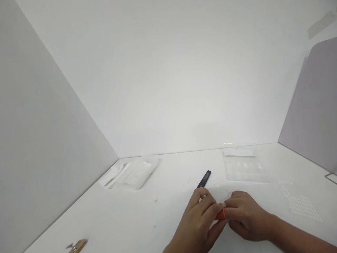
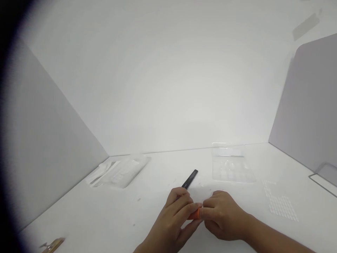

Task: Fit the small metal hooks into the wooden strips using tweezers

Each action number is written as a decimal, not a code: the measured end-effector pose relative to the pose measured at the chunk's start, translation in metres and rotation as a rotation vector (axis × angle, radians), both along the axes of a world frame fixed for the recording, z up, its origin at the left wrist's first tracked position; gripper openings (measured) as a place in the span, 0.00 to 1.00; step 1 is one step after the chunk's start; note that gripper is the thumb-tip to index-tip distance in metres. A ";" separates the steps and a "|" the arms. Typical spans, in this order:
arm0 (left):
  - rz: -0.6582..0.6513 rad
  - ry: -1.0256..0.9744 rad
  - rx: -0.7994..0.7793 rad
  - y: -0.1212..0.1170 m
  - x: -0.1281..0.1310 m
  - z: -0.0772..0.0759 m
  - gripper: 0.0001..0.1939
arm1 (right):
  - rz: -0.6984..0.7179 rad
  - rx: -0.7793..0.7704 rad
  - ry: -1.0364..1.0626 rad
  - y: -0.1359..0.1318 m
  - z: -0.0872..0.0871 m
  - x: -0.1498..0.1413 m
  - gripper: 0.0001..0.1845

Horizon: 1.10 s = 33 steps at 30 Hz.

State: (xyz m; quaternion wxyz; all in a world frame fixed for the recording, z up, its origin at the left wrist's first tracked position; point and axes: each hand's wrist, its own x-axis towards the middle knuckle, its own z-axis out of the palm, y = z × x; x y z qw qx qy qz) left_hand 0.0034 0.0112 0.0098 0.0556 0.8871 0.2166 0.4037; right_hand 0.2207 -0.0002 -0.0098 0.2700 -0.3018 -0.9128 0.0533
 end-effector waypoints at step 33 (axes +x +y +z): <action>-0.012 0.014 0.028 0.002 -0.005 0.006 0.13 | -0.068 0.085 0.013 -0.001 0.004 0.006 0.31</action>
